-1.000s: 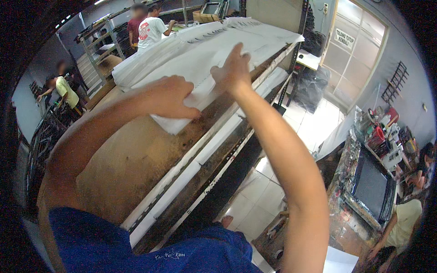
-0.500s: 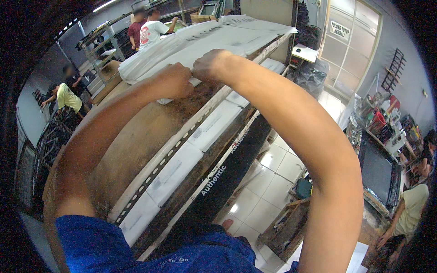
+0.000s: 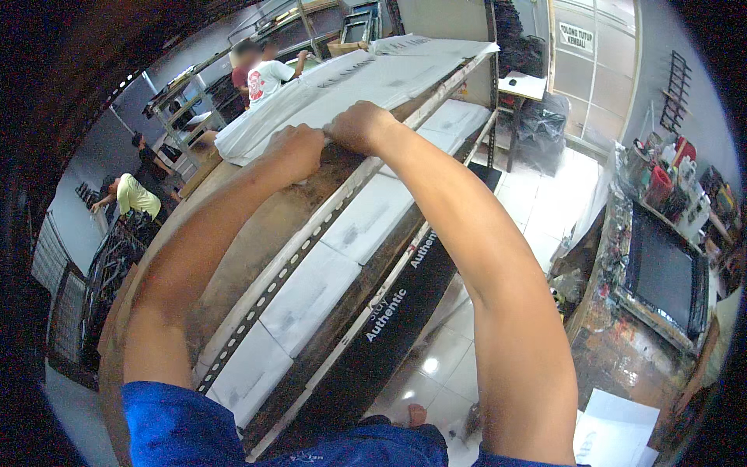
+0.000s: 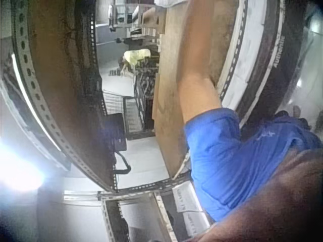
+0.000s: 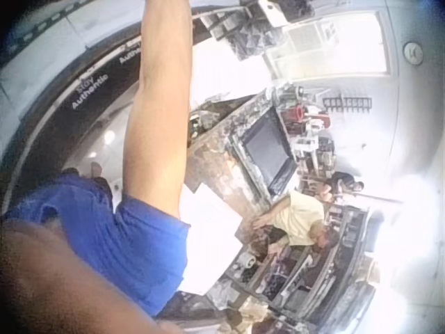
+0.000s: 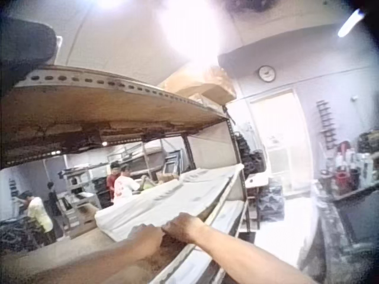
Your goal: The person sits on the floor and folds a stack of white poly mailers by hand. They align the edges, fold the mailers in half, and stack them neatly. The person occasionally moves the stack to a nearby table and back.
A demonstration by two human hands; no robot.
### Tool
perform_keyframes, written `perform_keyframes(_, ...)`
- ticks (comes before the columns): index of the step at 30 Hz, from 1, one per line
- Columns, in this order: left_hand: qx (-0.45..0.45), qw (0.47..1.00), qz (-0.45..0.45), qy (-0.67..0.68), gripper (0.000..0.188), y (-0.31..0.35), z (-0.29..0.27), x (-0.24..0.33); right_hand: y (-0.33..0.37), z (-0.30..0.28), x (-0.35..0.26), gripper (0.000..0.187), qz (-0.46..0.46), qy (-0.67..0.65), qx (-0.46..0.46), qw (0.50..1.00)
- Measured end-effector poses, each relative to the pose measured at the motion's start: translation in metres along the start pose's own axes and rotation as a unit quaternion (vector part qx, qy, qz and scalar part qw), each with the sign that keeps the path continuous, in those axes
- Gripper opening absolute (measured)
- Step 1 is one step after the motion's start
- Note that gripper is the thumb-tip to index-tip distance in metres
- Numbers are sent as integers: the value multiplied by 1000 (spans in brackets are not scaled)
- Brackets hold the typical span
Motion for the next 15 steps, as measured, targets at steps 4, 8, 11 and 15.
perform_keyframes(4,77,991,29,-110,20,16,-14,-4,10,-11,2,26,37,-114,83,989)
perform_keyframes(8,185,968,34,-164,17,52,-53,5,12,-41,17,37,15,-177,119,977)
perform_keyframes(11,161,957,26,-239,28,99,-77,10,17,-89,-26,34,36,-163,-11,986)
perform_keyframes(15,175,904,51,-387,15,163,-128,35,62,-185,-55,28,135,-65,1,989)
Point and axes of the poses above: each hand's wrist, its own y-axis away from the middle knuckle, its own z-axis out of the palm, x = y × z, the point moved 1 cm from there along -y, towards the middle knuckle, and after that the axes turned 13 degrees about z, right-handed, at the moved point
